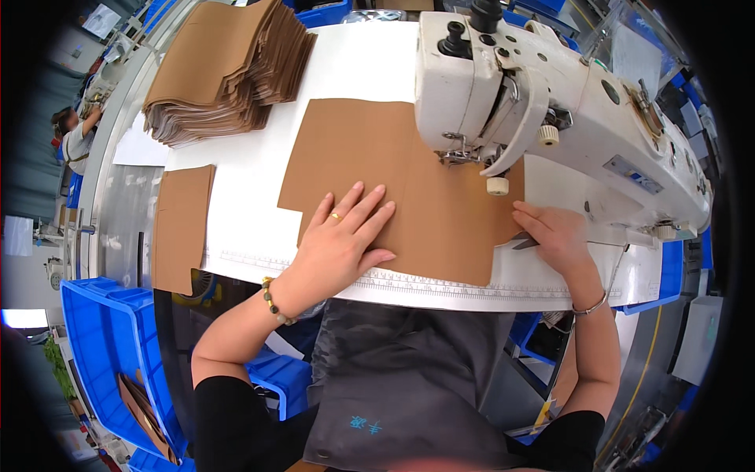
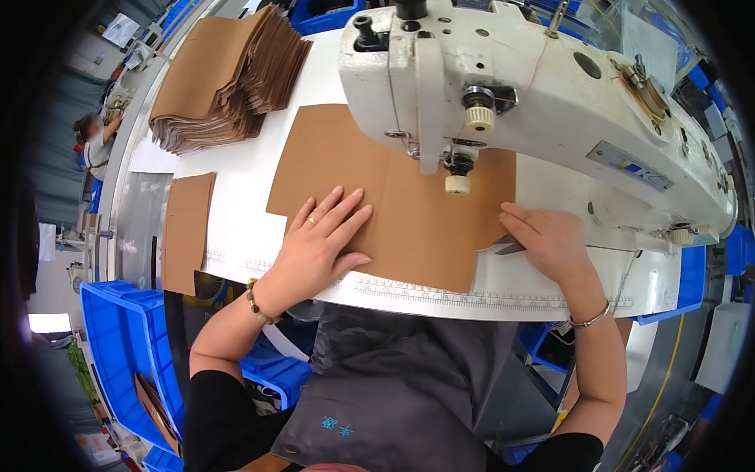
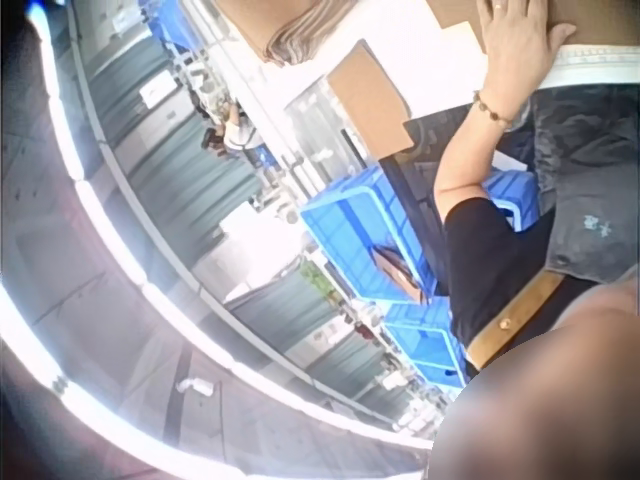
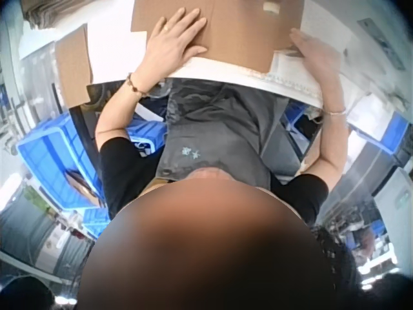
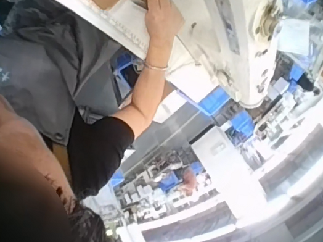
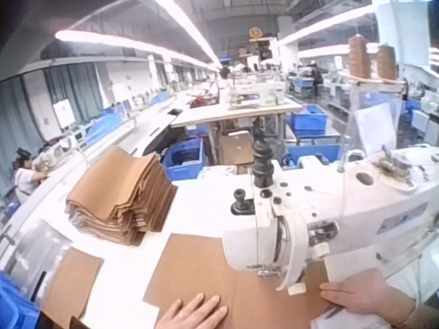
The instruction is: Sewing pieces of leather together using an industrial sewing machine.
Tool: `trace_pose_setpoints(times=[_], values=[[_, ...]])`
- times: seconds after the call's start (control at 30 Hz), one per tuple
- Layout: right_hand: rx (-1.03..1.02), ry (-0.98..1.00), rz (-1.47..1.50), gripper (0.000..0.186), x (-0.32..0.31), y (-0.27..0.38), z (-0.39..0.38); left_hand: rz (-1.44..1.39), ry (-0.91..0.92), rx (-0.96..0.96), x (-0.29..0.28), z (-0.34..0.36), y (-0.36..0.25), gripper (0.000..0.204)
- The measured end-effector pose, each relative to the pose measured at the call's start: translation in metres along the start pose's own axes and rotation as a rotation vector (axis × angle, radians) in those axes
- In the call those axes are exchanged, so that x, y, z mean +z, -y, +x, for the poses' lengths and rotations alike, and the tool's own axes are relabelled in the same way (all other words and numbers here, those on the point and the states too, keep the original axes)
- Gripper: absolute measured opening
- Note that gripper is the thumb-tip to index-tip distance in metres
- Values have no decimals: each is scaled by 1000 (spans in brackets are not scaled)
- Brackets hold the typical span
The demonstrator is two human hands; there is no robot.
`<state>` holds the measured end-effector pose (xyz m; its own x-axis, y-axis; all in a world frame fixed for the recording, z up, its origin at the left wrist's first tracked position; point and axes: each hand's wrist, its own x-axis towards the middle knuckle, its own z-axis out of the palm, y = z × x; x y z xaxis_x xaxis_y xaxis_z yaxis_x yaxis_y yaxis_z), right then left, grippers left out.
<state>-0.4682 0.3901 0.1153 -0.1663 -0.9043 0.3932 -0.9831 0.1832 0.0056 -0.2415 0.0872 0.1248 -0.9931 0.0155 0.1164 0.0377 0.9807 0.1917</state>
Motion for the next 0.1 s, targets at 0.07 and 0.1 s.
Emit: trace_pose_setpoints(times=[0.07, 0.1], values=[[49, 18, -39, 29, -7, -10, -10, 9, -4, 50, 6, 14, -8, 67], [77, 9, -44, 32, -9, -15, -14, 13, 0, 63, 8, 19, -11, 68]])
